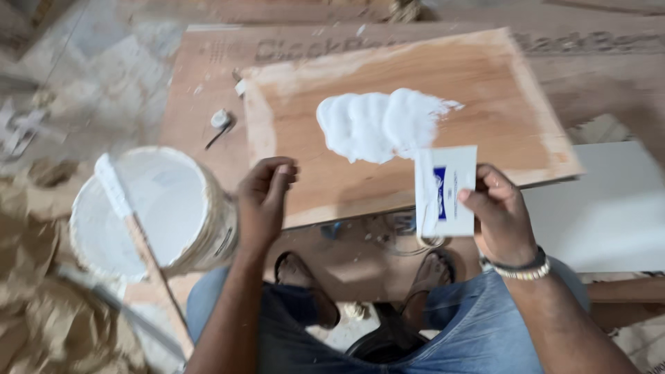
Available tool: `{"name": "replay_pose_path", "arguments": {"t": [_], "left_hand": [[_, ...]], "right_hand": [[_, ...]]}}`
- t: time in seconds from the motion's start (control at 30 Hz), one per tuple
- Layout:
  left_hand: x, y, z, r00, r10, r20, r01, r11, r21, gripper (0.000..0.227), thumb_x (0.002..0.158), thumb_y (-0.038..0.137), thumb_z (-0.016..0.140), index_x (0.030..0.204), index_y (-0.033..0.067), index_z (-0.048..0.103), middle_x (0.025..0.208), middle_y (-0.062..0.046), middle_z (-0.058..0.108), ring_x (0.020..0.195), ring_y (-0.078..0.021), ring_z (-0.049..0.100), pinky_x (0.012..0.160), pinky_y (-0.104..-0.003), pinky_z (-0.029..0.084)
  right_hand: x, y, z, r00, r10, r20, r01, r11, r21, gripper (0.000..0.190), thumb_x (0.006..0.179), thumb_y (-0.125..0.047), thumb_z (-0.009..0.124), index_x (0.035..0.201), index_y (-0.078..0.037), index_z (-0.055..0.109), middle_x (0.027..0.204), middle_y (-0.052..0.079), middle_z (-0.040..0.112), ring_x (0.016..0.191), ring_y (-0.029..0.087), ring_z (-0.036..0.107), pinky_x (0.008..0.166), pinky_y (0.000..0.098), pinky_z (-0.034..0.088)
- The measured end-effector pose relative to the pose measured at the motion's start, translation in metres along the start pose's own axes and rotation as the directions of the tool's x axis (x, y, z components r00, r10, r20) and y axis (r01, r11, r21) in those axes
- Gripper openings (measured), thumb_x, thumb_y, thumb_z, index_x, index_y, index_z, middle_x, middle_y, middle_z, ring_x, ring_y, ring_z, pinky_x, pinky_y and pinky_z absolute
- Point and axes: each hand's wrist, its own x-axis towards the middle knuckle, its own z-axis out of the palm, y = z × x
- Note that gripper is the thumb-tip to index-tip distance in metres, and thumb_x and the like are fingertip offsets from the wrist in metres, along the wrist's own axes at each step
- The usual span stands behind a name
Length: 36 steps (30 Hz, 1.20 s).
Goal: The person applies a white adhesive substance to a rectangular wooden board. They first use a wooden stick to scoop the adhesive from a bucket and spread it onto the board, then switch to a small rectangular card to smooth and distribute the adhesive evenly across the surface.
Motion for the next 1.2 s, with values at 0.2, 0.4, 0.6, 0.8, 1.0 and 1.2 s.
{"name": "replay_pose_path", "arguments": {"t": [0.2,0.4,0.6,0.8,1.0,1.2], "left_hand": [[-0.017,0.016,0.007,0.968,0.131,0.213,-0.154,0.983,0.096,0.015,0.103,0.001,0.061,0.116,0.0018,0.070,0.112,-0.008,0.069,0.102,-0.0141,0.067,0.089,-0.028,0.058],[-0.026,0.030,0.017,0.897,0.147,0.417,-0.264,0.934,0.239,0.036,0.093,-0.005,0.060,0.125,0.0080,0.069,0.130,-0.011,0.060,0.115,-0.0203,0.069,0.097,-0.032,0.063],[-0.021,0.023,0.029,0.843,0.195,0.502,-0.398,0.854,0.336,0.039,0.093,0.002,0.070,0.130,0.0162,0.068,0.145,-0.012,0.051,0.119,-0.0202,0.068,0.099,-0.033,0.062],[-0.019,0.017,0.037,0.811,0.233,0.536,-0.462,0.817,0.344,0.038,0.095,0.010,0.073,0.131,0.0201,0.069,0.153,-0.012,0.047,0.126,-0.0216,0.064,0.104,-0.036,0.061],[-0.023,0.012,0.041,0.822,0.227,0.523,-0.463,0.801,0.380,0.038,0.099,0.014,0.073,0.136,0.0219,0.067,0.157,-0.014,0.044,0.128,-0.0221,0.062,0.106,-0.036,0.060],[-0.023,0.007,0.033,0.862,0.248,0.442,-0.442,0.795,0.416,0.045,0.100,0.007,0.064,0.141,0.0229,0.063,0.161,-0.014,0.039,0.133,-0.0221,0.061,0.109,-0.035,0.061]], "right_hand": [[-0.005,0.038,0.017,0.965,0.188,0.181,-0.178,0.981,-0.072,0.031,0.099,-0.007,0.068,0.126,0.006,0.060,0.109,0.010,0.072,0.095,0.011,0.069,0.084,0.0267,0.058],[0.001,0.036,0.014,0.937,0.314,0.154,-0.277,0.935,-0.224,0.033,0.100,-0.009,0.067,0.127,0.008,0.058,0.104,0.013,0.073,0.092,0.011,0.069,0.080,0.0236,0.057],[-0.002,0.034,0.006,0.928,0.348,0.129,-0.282,0.887,-0.366,0.032,0.099,-0.009,0.067,0.125,0.009,0.060,0.095,0.014,0.074,0.082,0.009,0.067,0.069,0.0203,0.053],[-0.004,0.034,0.003,0.930,0.338,0.145,-0.273,0.899,-0.343,0.030,0.099,-0.008,0.067,0.124,0.007,0.060,0.094,0.013,0.074,0.082,0.007,0.066,0.069,0.0199,0.053],[-0.004,0.032,0.008,0.922,0.352,0.162,-0.290,0.904,-0.313,0.031,0.098,-0.008,0.067,0.124,0.007,0.059,0.100,0.012,0.073,0.089,0.009,0.068,0.076,0.0215,0.055],[-0.005,0.032,0.005,0.923,0.355,0.151,-0.299,0.905,-0.303,0.031,0.099,-0.009,0.067,0.124,0.007,0.059,0.099,0.013,0.073,0.089,0.010,0.068,0.077,0.0224,0.056]]}}
